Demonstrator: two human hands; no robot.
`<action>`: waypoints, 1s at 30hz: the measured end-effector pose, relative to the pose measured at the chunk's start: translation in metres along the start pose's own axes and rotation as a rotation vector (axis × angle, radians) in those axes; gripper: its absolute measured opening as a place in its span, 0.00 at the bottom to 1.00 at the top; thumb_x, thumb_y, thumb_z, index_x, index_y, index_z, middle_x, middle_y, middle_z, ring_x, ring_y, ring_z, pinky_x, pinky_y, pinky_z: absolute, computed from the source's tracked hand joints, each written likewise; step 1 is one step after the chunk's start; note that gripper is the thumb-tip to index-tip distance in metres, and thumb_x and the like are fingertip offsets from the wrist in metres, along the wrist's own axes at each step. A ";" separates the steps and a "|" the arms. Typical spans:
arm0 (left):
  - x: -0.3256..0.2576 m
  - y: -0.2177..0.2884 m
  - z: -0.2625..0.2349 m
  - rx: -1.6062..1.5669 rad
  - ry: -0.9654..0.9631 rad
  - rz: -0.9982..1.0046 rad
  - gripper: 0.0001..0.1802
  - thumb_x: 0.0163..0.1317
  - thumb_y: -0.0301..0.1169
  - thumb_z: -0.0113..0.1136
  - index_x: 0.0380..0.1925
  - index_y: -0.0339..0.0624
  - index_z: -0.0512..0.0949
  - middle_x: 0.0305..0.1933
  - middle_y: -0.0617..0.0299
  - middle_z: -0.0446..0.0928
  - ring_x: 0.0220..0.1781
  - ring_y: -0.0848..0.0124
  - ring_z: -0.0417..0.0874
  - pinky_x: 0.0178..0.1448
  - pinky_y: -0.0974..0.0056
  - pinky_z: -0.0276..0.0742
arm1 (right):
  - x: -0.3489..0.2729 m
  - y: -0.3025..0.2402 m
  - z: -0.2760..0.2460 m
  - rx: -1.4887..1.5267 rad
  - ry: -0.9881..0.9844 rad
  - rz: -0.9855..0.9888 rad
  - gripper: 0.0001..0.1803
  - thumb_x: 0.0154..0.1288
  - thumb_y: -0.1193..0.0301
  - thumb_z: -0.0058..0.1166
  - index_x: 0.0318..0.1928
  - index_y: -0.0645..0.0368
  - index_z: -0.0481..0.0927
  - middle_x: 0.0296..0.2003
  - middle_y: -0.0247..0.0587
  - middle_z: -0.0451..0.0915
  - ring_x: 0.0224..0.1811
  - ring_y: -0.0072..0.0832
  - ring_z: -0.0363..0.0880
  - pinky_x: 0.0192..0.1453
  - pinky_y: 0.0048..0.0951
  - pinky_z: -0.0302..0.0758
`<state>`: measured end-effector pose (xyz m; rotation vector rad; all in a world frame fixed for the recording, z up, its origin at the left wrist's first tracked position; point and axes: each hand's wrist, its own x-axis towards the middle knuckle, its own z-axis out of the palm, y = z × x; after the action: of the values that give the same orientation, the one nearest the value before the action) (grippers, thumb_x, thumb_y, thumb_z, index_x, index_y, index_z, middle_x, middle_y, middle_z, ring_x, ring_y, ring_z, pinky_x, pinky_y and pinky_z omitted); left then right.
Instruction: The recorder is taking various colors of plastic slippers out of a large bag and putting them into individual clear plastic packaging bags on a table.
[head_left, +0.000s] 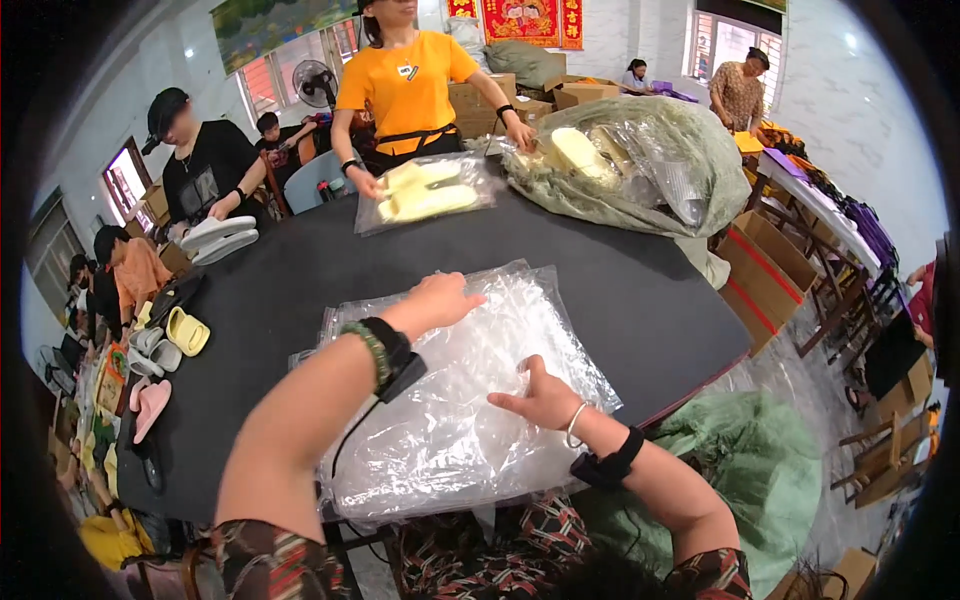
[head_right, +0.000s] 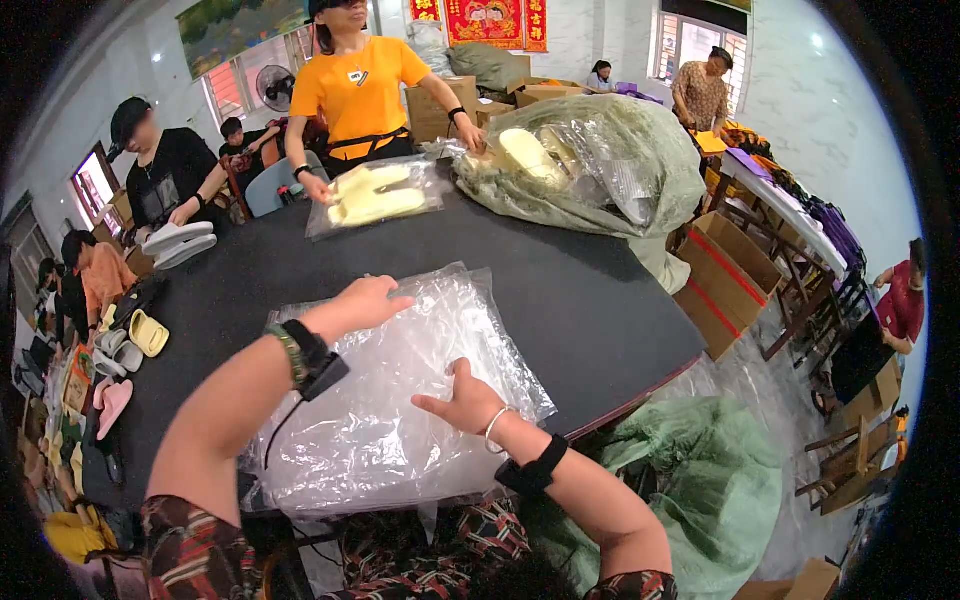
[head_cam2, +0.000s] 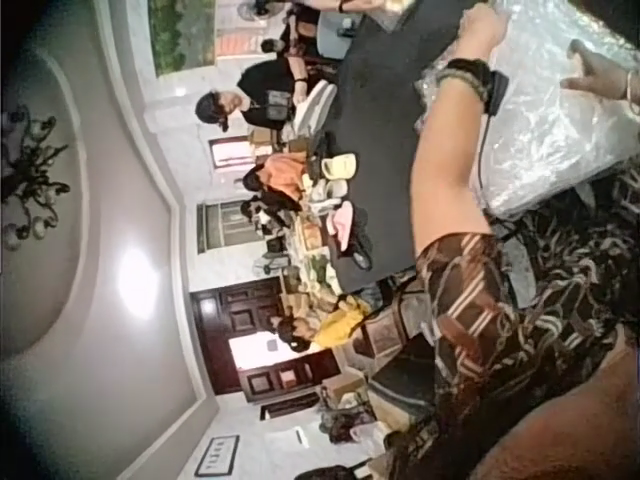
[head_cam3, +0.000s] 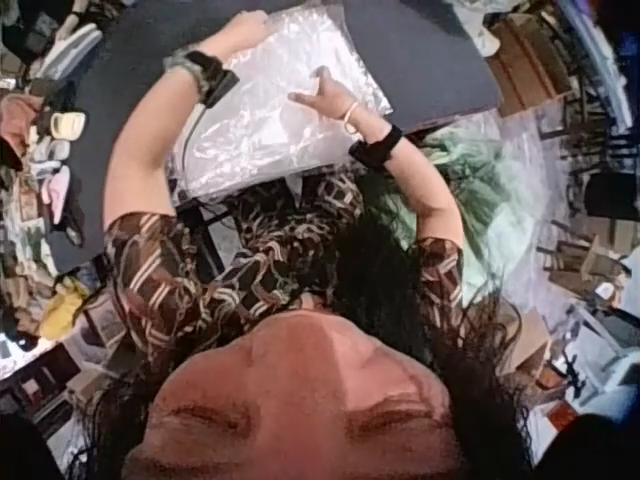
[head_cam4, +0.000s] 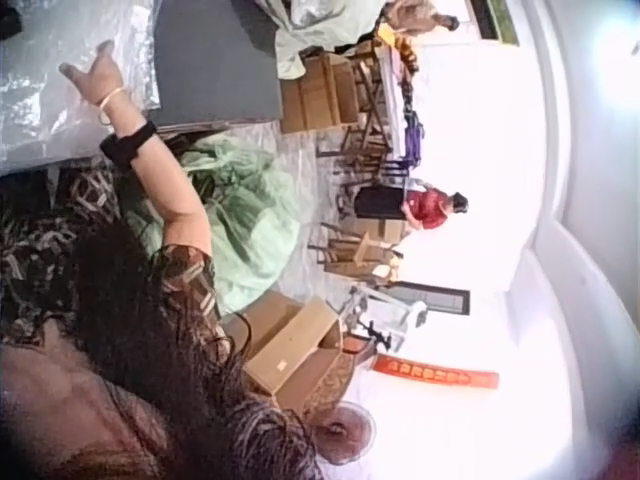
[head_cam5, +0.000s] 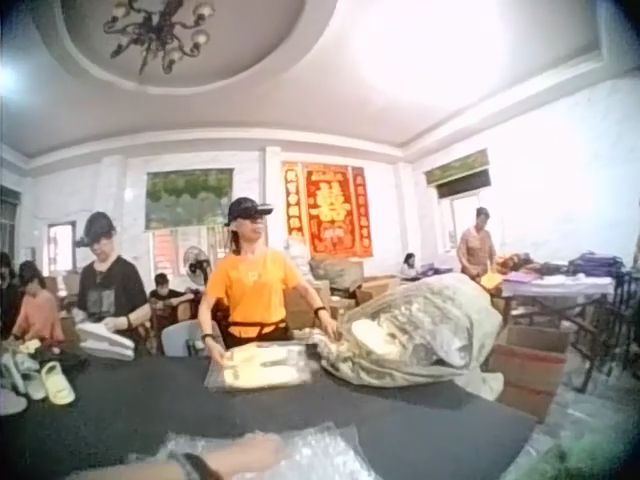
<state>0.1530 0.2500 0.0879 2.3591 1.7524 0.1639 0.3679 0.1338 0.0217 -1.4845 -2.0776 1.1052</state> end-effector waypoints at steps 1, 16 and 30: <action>0.014 -0.004 0.014 -0.070 -0.025 -0.060 0.34 0.61 0.57 0.58 0.49 0.32 0.79 0.52 0.41 0.79 0.56 0.48 0.79 0.60 0.52 0.74 | -0.001 -0.003 -0.001 0.045 -0.042 0.038 0.54 0.57 0.40 0.62 0.62 0.75 0.55 0.40 0.70 0.80 0.45 0.54 0.83 0.53 0.38 0.77; 0.054 -0.034 0.075 -0.644 0.116 -0.116 0.13 0.53 0.39 0.70 0.28 0.39 0.86 0.25 0.57 0.84 0.27 0.69 0.83 0.35 0.63 0.78 | -0.052 0.025 -0.033 0.453 -0.001 -0.026 0.32 0.69 0.70 0.53 0.65 0.60 0.50 0.20 0.39 0.77 0.19 0.27 0.78 0.26 0.31 0.74; 0.025 0.011 0.066 -0.567 0.277 0.176 0.13 0.57 0.37 0.68 0.36 0.39 0.86 0.26 0.51 0.83 0.25 0.63 0.84 0.33 0.62 0.77 | -0.025 -0.040 -0.085 -0.780 0.441 -0.403 0.53 0.57 0.51 0.64 0.74 0.58 0.50 0.59 0.56 0.71 0.65 0.53 0.67 0.60 0.50 0.72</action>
<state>0.1842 0.2647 0.0256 2.1215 1.3483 0.9192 0.4092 0.1381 0.1094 -1.3208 -2.4088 -0.2143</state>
